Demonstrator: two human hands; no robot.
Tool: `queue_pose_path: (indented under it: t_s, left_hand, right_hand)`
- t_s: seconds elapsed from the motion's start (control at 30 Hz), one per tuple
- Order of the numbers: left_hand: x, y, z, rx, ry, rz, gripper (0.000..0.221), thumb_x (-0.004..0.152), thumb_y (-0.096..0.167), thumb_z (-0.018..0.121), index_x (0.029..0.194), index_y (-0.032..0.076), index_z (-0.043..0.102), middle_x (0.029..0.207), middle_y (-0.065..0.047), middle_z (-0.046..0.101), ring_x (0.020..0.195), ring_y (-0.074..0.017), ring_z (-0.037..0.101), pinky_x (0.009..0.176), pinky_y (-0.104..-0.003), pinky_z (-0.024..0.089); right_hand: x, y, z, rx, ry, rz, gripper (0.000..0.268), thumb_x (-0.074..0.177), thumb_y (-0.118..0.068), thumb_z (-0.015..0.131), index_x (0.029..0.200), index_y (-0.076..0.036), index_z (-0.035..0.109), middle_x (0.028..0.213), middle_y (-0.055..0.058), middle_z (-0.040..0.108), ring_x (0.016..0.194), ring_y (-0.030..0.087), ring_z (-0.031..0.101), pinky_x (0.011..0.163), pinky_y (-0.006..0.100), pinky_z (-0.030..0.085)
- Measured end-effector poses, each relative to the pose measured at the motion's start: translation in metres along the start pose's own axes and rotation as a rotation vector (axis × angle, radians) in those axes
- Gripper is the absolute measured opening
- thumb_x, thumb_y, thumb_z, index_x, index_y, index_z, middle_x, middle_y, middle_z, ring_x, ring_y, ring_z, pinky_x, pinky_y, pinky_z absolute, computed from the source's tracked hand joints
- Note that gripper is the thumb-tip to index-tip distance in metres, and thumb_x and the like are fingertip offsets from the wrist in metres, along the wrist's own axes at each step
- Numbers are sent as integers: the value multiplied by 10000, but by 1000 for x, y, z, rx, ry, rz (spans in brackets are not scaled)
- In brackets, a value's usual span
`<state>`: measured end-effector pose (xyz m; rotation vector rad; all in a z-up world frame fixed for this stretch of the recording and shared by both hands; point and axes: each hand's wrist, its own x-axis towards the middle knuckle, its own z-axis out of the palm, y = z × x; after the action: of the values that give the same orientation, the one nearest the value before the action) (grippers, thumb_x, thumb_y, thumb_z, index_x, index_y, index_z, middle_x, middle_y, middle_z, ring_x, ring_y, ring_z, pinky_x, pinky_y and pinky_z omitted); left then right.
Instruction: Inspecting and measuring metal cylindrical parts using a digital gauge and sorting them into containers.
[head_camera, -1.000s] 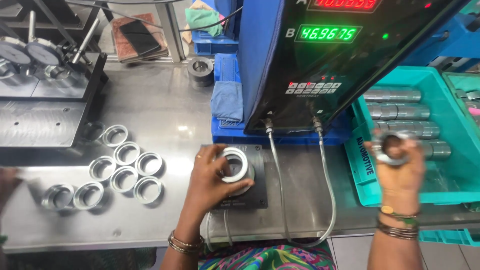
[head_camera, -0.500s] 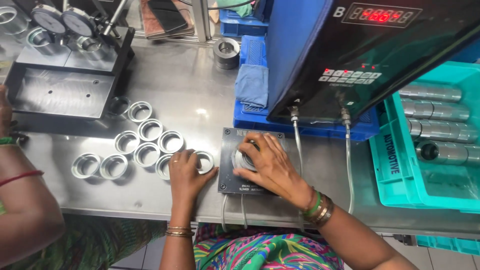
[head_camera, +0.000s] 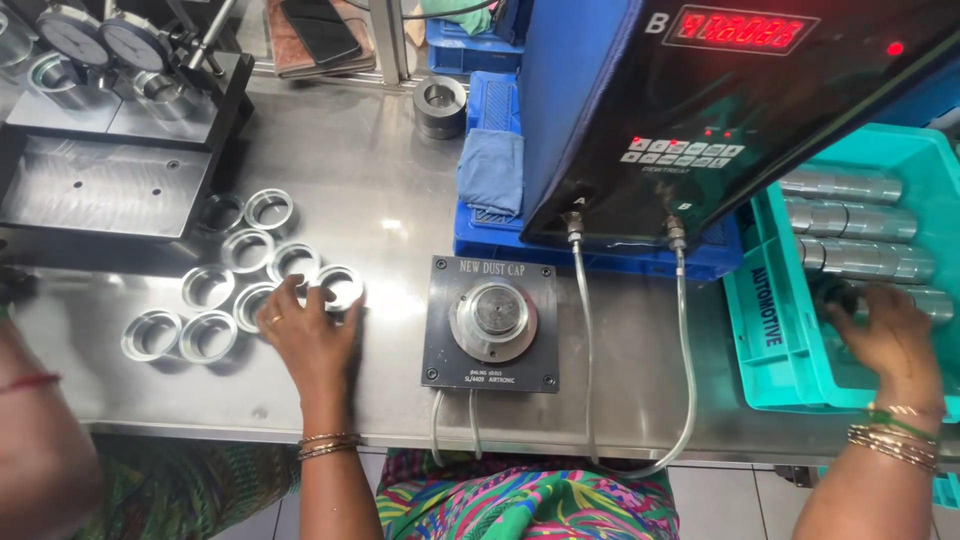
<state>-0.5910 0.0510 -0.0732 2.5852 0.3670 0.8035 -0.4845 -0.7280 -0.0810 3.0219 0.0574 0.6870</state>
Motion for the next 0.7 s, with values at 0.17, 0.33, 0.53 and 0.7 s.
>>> queue_pose_path:
  t_s: [0.17, 0.33, 0.53, 0.7]
  left_hand:
    - [6, 49, 1, -264, 3, -94, 316, 852, 268, 799, 1072, 82, 669, 1325, -132, 611, 1264, -321, 544, 1047, -512, 426]
    - [7, 148, -22, -641, -214, 296, 681, 674, 494, 876, 1160, 75, 648, 1272, -120, 607, 1246, -315, 549, 1052, -508, 400]
    - [25, 144, -34, -360, -319, 417, 867, 509, 600, 897, 1183, 103, 672, 1235, -90, 630, 1218, -316, 545, 1072, -549, 314]
    - [27, 112, -35, -282, -338, 380, 888, 494, 638, 870, 1189, 122, 673, 1231, -87, 645, 1204, -296, 567, 1052, -528, 355]
  right_hand:
    - [-3, 3, 9, -25, -299, 122, 515, 904, -539, 684, 1277, -187, 731, 1496, 168, 578, 1337, 395, 553, 1128, 505, 426]
    - [-4, -7, 1, 39, -327, 178, 534, 844, -517, 719, 1271, -197, 735, 1540, 162, 541, 1331, 413, 539, 1113, 505, 430]
    - [-9, 16, 10, 140, -271, 370, 773, 807, -580, 786, 1353, -48, 659, 1346, 216, 618, 1289, 434, 578, 1022, 513, 503]
    - [2, 47, 26, 125, -394, 572, 853, 745, -607, 834, 1325, -3, 671, 1267, 287, 666, 1149, 458, 656, 959, 528, 533]
